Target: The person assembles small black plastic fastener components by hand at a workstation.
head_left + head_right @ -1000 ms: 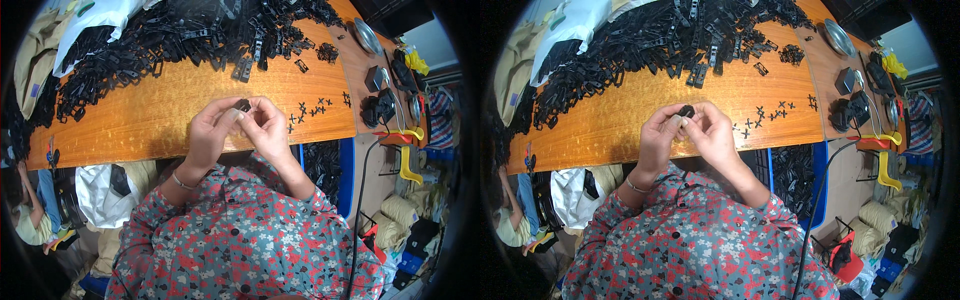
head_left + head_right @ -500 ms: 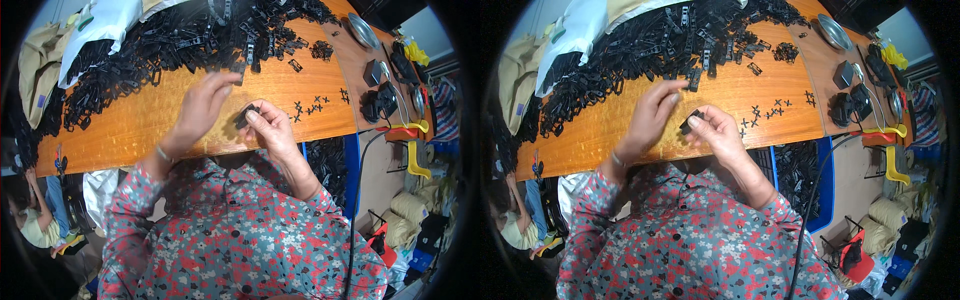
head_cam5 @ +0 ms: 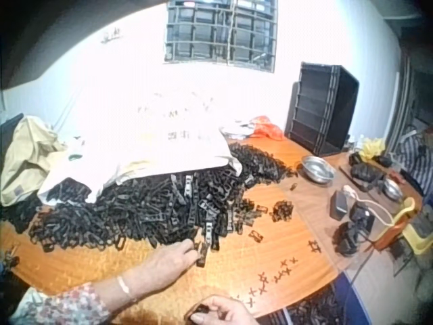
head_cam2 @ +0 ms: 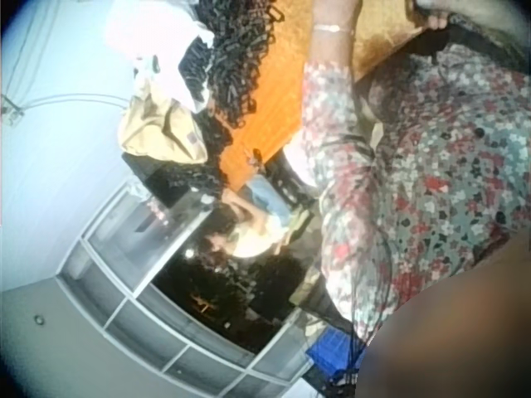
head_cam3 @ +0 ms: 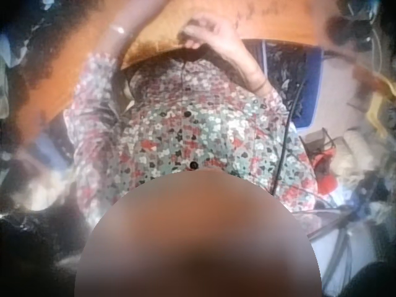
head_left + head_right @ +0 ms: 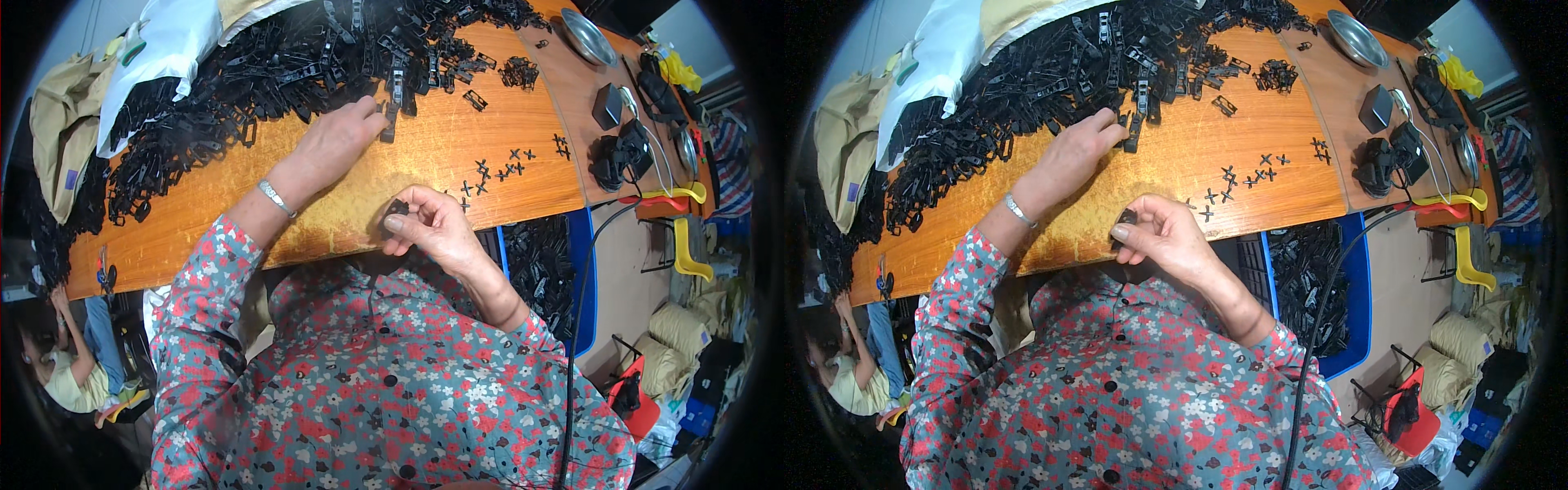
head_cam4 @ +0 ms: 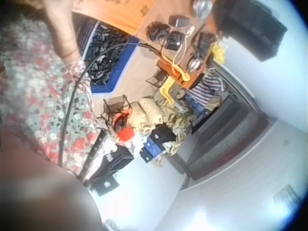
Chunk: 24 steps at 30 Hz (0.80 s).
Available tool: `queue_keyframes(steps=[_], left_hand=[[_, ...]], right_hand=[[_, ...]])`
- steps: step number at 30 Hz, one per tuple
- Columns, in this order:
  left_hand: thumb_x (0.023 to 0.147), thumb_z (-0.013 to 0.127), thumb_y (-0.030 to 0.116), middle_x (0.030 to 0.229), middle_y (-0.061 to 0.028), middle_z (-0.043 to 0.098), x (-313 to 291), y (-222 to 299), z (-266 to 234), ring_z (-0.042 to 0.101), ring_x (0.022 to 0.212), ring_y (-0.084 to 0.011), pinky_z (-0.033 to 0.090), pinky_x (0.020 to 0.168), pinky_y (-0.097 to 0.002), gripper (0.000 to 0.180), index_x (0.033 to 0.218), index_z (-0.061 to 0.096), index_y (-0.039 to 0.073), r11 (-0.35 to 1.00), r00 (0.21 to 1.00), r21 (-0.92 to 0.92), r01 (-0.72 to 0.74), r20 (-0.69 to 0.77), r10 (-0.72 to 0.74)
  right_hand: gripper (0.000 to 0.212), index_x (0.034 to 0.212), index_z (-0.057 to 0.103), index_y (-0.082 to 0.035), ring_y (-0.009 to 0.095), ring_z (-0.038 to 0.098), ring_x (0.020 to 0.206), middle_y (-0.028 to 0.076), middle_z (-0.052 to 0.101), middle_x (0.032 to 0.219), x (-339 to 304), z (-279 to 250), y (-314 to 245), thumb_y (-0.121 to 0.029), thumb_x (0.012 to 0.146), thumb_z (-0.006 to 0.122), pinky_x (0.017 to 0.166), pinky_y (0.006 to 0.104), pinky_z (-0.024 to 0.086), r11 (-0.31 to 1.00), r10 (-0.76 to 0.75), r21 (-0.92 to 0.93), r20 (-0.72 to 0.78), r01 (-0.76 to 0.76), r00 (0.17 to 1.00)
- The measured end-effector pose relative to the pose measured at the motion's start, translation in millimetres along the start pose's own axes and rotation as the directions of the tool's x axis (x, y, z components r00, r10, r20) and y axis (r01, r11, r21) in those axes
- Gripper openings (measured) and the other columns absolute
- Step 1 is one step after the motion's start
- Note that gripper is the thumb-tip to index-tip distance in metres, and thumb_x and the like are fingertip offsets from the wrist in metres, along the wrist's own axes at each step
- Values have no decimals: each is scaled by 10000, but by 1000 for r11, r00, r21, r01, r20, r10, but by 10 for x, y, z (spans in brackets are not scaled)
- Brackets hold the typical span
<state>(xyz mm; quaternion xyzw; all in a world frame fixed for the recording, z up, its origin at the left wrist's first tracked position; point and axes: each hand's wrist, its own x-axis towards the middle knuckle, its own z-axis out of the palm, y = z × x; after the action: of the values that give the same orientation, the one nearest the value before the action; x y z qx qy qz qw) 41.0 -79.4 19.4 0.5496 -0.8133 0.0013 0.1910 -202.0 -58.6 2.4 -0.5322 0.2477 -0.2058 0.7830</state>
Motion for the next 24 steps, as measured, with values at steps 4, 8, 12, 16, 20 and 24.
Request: queue_keyframes(steps=[4,8,12,16,20,24], left_hand=[[866,612,-14,993,-143,559,-30,19,-16,658,932,-369,557,759,-477,206,1067,607,34,999,997,-18,-26,74,28],[856,629,-7,987,-143,561,-82,63,-49,649,920,-367,549,764,-463,179,1026,584,28,1000,995,-9,-29,98,29],[832,674,1,949,-140,565,-170,167,-92,634,921,-367,534,780,-434,172,977,586,33,998,997,-24,-66,-33,66],[864,723,16,946,-99,637,-295,157,-35,665,897,-287,549,773,-361,198,1036,626,31,971,994,-230,62,-78,-82],[909,764,65,1008,-79,708,-482,201,9,704,906,-159,557,774,-305,300,1170,631,3,567,863,-698,438,152,-481],[991,714,84,1099,-54,713,-629,283,-17,691,937,-99,560,795,-250,301,1254,611,-18,30,841,-947,320,270,-469]], right_hand=[[215,1176,639,2,116,731,729,39,728,849,48,52,51,-137,1022,695,636,237,573,1000,-18,-23,26,18,1000],[202,1157,637,-3,117,730,727,37,721,832,28,123,26,-138,1021,699,633,238,571,999,14,-52,33,-12,999],[211,1162,637,2,122,733,747,39,724,846,23,122,34,-141,1020,700,645,236,573,999,23,-35,39,-22,999],[205,1164,638,4,120,733,765,42,727,869,28,122,-1,-130,1021,696,657,233,573,999,43,-3,11,-43,999],[192,1157,645,-1,113,727,748,42,725,882,56,107,-1,-122,1018,699,638,229,567,1000,23,3,-2,-23,1000],[212,1157,651,4,77,685,685,29,716,892,96,73,4,-126,1005,722,596,213,550,999,-33,-44,-84,29,996]])
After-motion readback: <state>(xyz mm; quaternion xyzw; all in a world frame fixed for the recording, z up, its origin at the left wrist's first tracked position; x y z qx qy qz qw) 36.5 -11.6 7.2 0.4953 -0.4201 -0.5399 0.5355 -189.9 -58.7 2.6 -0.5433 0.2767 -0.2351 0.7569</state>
